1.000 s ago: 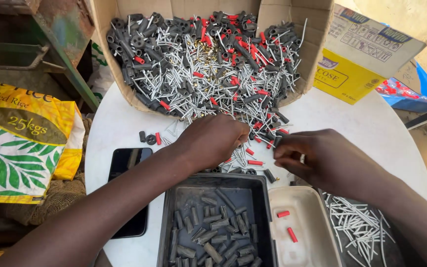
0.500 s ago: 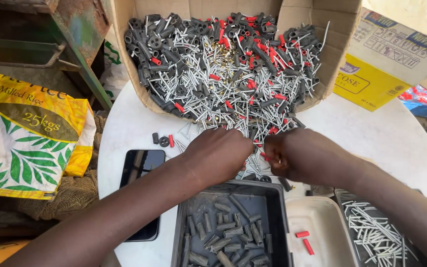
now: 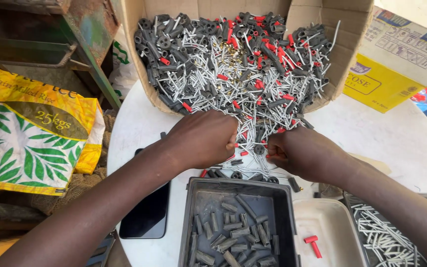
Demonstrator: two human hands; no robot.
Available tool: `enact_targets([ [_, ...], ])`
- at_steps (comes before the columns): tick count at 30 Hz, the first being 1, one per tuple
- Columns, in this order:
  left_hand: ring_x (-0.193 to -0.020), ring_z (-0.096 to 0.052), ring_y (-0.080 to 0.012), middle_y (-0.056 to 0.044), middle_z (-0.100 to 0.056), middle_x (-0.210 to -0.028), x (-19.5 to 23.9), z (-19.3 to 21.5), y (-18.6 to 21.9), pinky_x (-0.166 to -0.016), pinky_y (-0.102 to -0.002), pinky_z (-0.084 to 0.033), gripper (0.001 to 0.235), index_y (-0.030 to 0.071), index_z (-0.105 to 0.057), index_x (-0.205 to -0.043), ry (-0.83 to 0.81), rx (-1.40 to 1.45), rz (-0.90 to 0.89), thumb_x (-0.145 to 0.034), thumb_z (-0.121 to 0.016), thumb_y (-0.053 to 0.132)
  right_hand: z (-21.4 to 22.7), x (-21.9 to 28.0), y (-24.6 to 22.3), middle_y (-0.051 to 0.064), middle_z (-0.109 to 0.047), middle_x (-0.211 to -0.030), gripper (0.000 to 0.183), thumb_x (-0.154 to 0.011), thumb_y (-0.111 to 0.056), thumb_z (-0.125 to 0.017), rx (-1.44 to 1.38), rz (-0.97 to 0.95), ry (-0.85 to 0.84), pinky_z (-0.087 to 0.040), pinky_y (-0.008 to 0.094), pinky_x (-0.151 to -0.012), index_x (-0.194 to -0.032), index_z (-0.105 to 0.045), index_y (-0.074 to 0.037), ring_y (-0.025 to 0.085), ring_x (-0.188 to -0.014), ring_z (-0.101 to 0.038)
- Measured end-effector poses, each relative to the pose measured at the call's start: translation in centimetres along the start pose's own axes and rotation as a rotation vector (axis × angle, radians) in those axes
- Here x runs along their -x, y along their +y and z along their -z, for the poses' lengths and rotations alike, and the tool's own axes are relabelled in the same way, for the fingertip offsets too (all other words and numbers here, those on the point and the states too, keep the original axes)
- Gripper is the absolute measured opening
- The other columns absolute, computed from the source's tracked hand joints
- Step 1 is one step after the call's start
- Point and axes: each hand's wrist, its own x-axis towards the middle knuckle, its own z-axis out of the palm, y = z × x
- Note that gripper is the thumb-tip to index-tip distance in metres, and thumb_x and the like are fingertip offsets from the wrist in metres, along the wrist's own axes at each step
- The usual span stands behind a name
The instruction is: Assembling cable clips by inserting metal nails into plastic holders
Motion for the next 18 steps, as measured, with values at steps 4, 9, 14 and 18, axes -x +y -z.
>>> enact_targets([
  [4, -0.071, -0.071, -0.0517, -0.019, -0.07, -0.066, 0.4, -0.6, -0.8, -0.067, -0.055, -0.055, 0.014, 0.008, -0.066, -0.071, 0.01, 0.072, 0.014, -0.081, -0.06, 0.014, 0.0, -0.2, 0.0, 0.005, -0.067, -0.058, 0.007, -0.083, -0.017, -0.07, 0.013, -0.007, -0.022, -0.055, 0.039, -0.061, -0.077, -0.065, -0.015, 0.031, -0.064, -0.073],
  [9, -0.07, -0.071, -0.0346, -0.013, -0.074, -0.067, 0.1, -0.9, -1.0, -0.072, -0.048, -0.056, 0.007, 0.006, -0.064, -0.08, 0.104, 0.452, -0.024, -0.08, -0.064, 0.012, 1.0, 0.6, 0.8, 0.009, -0.074, -0.065, 0.008, -0.085, -0.016, -0.073, -0.27, -0.05, 0.025, -0.057, 0.04, -0.065, -0.086, -0.068, -0.01, 0.028, -0.067, -0.077],
  [14, -0.067, -0.064, -0.0254, -0.002, -0.067, -0.064, -0.6, -1.7, -1.1, -0.065, -0.042, -0.05, 0.008, 0.014, -0.065, -0.075, 0.127, 0.249, -0.068, -0.079, -0.058, 0.014, 0.6, 0.9, 2.3, 0.014, -0.07, -0.067, 0.006, -0.093, -0.005, -0.069, -0.763, -0.044, 0.009, -0.048, 0.031, -0.039, -0.092, -0.072, 0.001, 0.02, -0.05, -0.062],
  [18, -0.075, -0.068, -0.0241, 0.0, -0.077, -0.08, -1.7, -2.2, -0.4, -0.065, -0.041, -0.046, 0.017, 0.021, -0.073, -0.083, 0.158, 0.152, -0.082, -0.088, -0.057, 0.023, 0.5, 1.5, 1.5, 0.02, -0.071, -0.078, 0.01, -0.096, -0.006, -0.066, -1.47, 0.007, -0.029, -0.048, 0.024, -0.037, -0.097, -0.064, 0.004, 0.016, -0.051, -0.062],
])
